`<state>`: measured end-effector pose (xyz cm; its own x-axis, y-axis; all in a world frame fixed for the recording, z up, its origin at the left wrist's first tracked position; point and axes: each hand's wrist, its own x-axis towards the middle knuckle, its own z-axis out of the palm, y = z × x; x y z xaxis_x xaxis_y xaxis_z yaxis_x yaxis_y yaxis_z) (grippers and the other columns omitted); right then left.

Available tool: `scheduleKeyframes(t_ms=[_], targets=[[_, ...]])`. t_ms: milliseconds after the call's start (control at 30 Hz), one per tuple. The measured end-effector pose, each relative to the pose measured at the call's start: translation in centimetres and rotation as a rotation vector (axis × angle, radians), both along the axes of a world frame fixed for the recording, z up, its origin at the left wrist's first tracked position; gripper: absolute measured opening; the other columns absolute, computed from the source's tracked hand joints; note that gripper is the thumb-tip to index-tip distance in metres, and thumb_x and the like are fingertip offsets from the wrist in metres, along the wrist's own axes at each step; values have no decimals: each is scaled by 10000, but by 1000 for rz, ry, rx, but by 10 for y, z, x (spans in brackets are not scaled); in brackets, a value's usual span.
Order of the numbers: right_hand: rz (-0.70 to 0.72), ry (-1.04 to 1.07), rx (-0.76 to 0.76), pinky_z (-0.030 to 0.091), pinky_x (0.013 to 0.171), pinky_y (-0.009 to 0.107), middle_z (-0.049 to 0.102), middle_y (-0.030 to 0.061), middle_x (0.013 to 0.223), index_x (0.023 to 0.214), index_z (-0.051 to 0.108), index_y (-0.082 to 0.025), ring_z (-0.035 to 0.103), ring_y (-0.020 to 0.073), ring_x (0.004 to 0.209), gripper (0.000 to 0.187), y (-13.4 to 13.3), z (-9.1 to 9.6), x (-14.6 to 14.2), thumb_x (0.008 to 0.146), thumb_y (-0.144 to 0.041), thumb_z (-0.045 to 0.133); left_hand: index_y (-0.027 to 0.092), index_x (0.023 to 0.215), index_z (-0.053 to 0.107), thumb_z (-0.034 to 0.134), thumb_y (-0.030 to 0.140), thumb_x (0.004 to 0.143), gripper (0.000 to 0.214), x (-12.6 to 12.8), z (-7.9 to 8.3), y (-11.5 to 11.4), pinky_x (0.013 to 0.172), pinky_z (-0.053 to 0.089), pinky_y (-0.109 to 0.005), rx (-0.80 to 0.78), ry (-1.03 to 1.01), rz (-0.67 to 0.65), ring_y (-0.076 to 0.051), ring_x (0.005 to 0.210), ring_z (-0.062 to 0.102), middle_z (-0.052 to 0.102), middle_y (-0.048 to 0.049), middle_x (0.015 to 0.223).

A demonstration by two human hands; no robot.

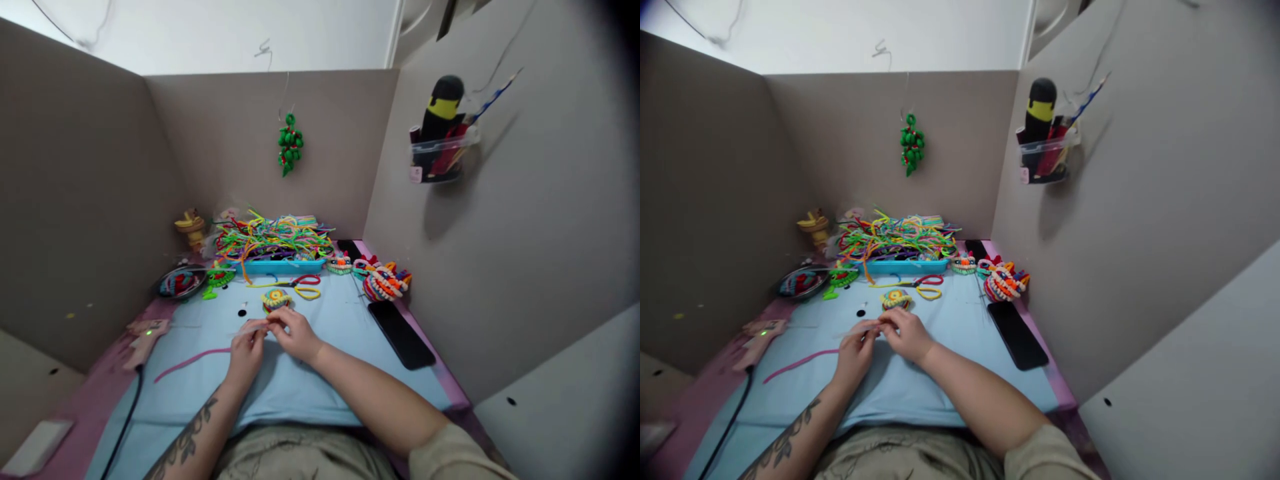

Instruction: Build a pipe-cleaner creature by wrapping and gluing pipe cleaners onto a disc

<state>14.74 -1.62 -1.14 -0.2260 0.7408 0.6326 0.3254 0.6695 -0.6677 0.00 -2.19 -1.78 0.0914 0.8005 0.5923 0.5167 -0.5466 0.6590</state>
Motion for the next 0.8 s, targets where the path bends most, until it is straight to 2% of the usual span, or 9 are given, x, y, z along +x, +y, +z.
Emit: scheduleKeyframes(t_ms=[167, 267, 333, 567, 800], targets=[[-1, 74, -120, 469, 644, 232, 626, 29, 808, 897, 615, -174, 569, 127, 710, 128, 1, -1, -2, 812, -253, 561, 180, 830, 640, 449, 236, 844, 199, 1, -9, 1, 747, 509, -321, 53, 32, -43, -180, 824, 634, 687, -60, 861], [-12, 87, -132, 460, 621, 229, 626, 27, 806, 926, 618, -177, 562, 122, 685, 147, 3, -3, 0, 815, -252, 557, 174, 915, 622, 460, 248, 842, 193, 2, -14, 1, 734, 511, -329, 31, 38, -13, -188, 821, 635, 681, -73, 898], [-34, 66, -112, 457, 625, 234, 619, 27, 799, 942, 617, -177, 556, 125, 685, 151, 4, -3, 2, 821, -239, 550, 171, 951, 603, 456, 247, 844, 198, 3, -14, 1, 724, 511, -329, 4, 37, -3, -190, 825, 632, 671, -81, 922], [-80, -181, 44, 450, 749, 282, 592, 56, 827, 886, 607, -176, 551, 161, 804, 158, 5, -4, 7, 878, -199, 451, 172, 882, 597, 442, 220, 853, 165, 6, -7, -3, 753, 494, -329, -32, 58, -31, -183, 815, 609, 648, -70, 857], [-163, -313, 86, 449, 726, 298, 557, 68, 839, 879, 578, -178, 523, 181, 795, 155, 8, -11, 5, 878, -168, 424, 169, 890, 607, 452, 226, 847, 171, 6, -5, -5, 735, 484, -323, -62, 54, -21, -182, 791, 606, 652, -72, 860]])
